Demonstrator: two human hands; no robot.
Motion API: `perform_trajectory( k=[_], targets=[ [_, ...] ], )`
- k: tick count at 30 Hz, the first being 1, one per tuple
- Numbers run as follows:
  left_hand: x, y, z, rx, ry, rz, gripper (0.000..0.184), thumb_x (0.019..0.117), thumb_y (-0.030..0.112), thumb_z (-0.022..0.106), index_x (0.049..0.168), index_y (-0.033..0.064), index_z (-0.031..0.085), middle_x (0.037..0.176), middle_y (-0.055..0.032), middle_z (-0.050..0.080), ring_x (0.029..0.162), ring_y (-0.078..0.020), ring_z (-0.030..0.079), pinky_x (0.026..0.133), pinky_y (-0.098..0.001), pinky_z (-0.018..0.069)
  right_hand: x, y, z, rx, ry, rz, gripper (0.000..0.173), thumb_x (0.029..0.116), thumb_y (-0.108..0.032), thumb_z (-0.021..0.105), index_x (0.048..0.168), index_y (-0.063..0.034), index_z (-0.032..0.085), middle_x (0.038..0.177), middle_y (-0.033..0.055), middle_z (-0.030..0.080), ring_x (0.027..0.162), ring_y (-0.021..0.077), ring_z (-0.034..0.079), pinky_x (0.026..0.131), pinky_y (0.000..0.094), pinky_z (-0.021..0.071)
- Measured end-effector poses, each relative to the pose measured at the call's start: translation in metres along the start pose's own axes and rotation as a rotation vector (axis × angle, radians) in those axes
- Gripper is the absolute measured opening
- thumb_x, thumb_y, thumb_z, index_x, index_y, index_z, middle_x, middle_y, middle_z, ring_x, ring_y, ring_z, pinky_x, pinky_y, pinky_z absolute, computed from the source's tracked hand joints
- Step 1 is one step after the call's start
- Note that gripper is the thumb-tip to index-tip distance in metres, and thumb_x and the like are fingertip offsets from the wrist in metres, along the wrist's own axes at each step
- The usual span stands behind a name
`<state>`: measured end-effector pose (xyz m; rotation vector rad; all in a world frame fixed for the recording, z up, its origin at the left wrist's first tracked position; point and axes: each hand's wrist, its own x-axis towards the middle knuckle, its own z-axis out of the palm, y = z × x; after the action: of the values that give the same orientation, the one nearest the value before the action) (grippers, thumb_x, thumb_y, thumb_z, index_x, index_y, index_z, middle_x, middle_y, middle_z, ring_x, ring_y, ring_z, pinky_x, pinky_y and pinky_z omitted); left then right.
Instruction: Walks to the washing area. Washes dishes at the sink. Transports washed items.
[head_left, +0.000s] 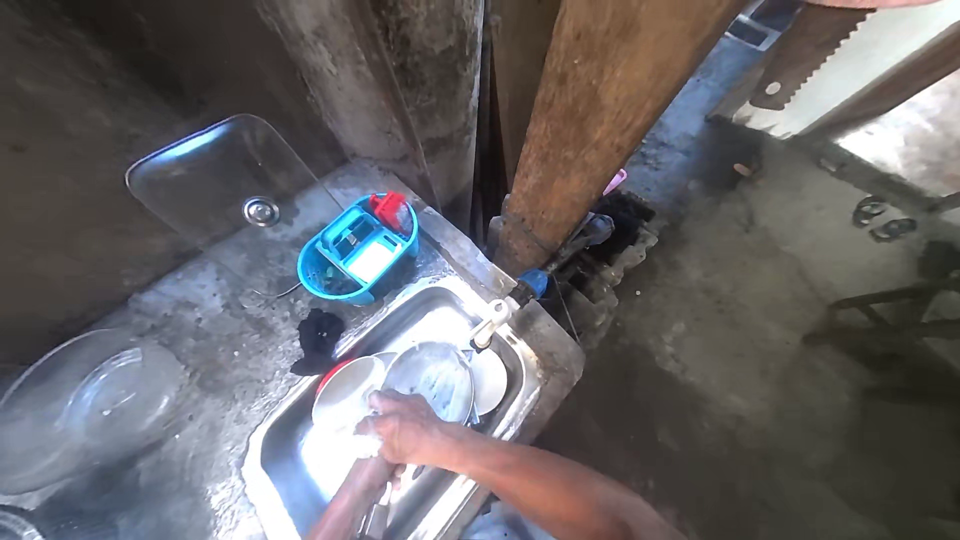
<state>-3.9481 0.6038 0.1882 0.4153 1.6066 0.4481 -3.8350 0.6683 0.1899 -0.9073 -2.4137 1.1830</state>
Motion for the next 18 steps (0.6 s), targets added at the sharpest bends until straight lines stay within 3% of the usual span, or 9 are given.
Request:
perform_trajectory(
  k=[3, 5, 7, 9, 11, 14, 16, 18],
  targets=[
    [-0.001, 0.007, 0.008, 0.131, 0.03, 0.038, 0.006, 0.1056, 0.007, 0.049, 0.102, 0.0015, 0.051, 0.053, -0.0031, 0.049, 0.037, -0.0113, 0.048, 0.035, -0.0237, 0.0422, 0.017, 0.005, -0.027, -0.225, 0.15, 0.162, 0.031, 0.097, -0.01, 0.059, 0.124, -0.012, 0.073, 0.138, 0.021, 0.062, 0.119, 0.0373, 0.066, 0.091, 0.0516, 0.0576],
    [-0.002, 0.011, 0.008, 0.186, 0.112, 0.052, 0.012, 0.1066, 0.011, 0.05, 0.104, -0.0005, 0.054, 0.055, -0.0032, 0.05, 0.039, -0.0118, 0.048, 0.038, -0.0252, 0.0436, 0.025, 0.005, -0.04, -0.23, 0.274, 0.287, 0.034, 0.0941, -0.009, 0.06, 0.126, -0.0115, 0.073, 0.138, 0.0211, 0.062, 0.116, 0.0363, 0.067, 0.089, 0.0498, 0.0578],
    [-0.005, 0.008, 0.004, 0.235, 0.129, 0.104, 0.011, 0.1023, 0.005, 0.054, 0.111, -0.002, 0.054, 0.063, -0.004, 0.054, 0.045, -0.0107, 0.051, 0.043, -0.0253, 0.0463, 0.012, -0.012, -0.03, -0.158, 0.157, 0.301, 0.037, 0.0937, -0.011, 0.062, 0.129, -0.0124, 0.072, 0.142, 0.0213, 0.06, 0.119, 0.0374, 0.066, 0.094, 0.0534, 0.0559],
    [-0.007, 0.002, 0.001, 0.266, 0.126, 0.186, 0.02, 0.095, -0.002, 0.061, 0.115, -0.0064, 0.059, 0.081, -0.0085, 0.061, 0.06, -0.0121, 0.055, 0.057, -0.0287, 0.0494, -0.001, -0.027, -0.019, -0.109, -0.012, 0.221, 0.034, 0.092, -0.011, 0.066, 0.126, -0.0114, 0.072, 0.138, 0.021, 0.06, 0.115, 0.0382, 0.066, 0.09, 0.0552, 0.0565],
    [-0.004, 0.004, 0.005, 0.326, 0.14, 0.227, 0.03, 0.092, -0.004, 0.063, 0.121, -0.0072, 0.056, 0.088, -0.0132, 0.062, 0.061, -0.0154, 0.057, 0.055, -0.0313, 0.0514, 0.002, -0.028, -0.031, -0.156, -0.098, 0.218, 0.032, 0.0924, -0.012, 0.065, 0.124, -0.0111, 0.071, 0.138, 0.0203, 0.06, 0.109, 0.0391, 0.067, 0.084, 0.057, 0.0566],
    [-0.003, 0.009, 0.015, 0.414, 0.161, 0.221, 0.034, 0.1064, 0.011, 0.047, 0.137, -0.0036, 0.047, 0.081, -0.0135, 0.058, 0.053, -0.0185, 0.055, 0.049, -0.0352, 0.0511, 0.021, -0.023, -0.079, -0.281, -0.072, 0.367, 0.031, 0.0964, -0.012, 0.058, 0.125, -0.0082, 0.07, 0.146, 0.0208, 0.055, 0.108, 0.0404, 0.068, 0.083, 0.0581, 0.056],
    [-0.004, 0.004, 0.008, 0.363, 0.179, 0.242, 0.037, 0.1079, 0.014, 0.044, 0.139, -0.005, 0.044, 0.077, -0.0119, 0.057, 0.05, -0.0172, 0.055, 0.047, -0.0336, 0.0511, 0.025, -0.01, -0.11, -0.276, 0.038, 0.476, 0.036, 0.0959, -0.009, 0.058, 0.13, -0.0066, 0.068, 0.149, 0.0194, 0.053, 0.116, 0.0381, 0.066, 0.092, 0.0561, 0.0548],
    [-0.006, 0.0, -0.006, 0.22, 0.227, 0.241, 0.034, 0.1082, 0.014, 0.045, 0.136, -0.0064, 0.044, 0.068, -0.0101, 0.058, 0.045, -0.0152, 0.055, 0.043, -0.0305, 0.0507, 0.015, 0.024, -0.11, -0.126, 0.316, 0.552, 0.043, 0.0945, -0.007, 0.059, 0.137, -0.0017, 0.063, 0.143, 0.0205, 0.059, 0.126, 0.0336, 0.062, 0.107, 0.0484, 0.0495]
  ],
)
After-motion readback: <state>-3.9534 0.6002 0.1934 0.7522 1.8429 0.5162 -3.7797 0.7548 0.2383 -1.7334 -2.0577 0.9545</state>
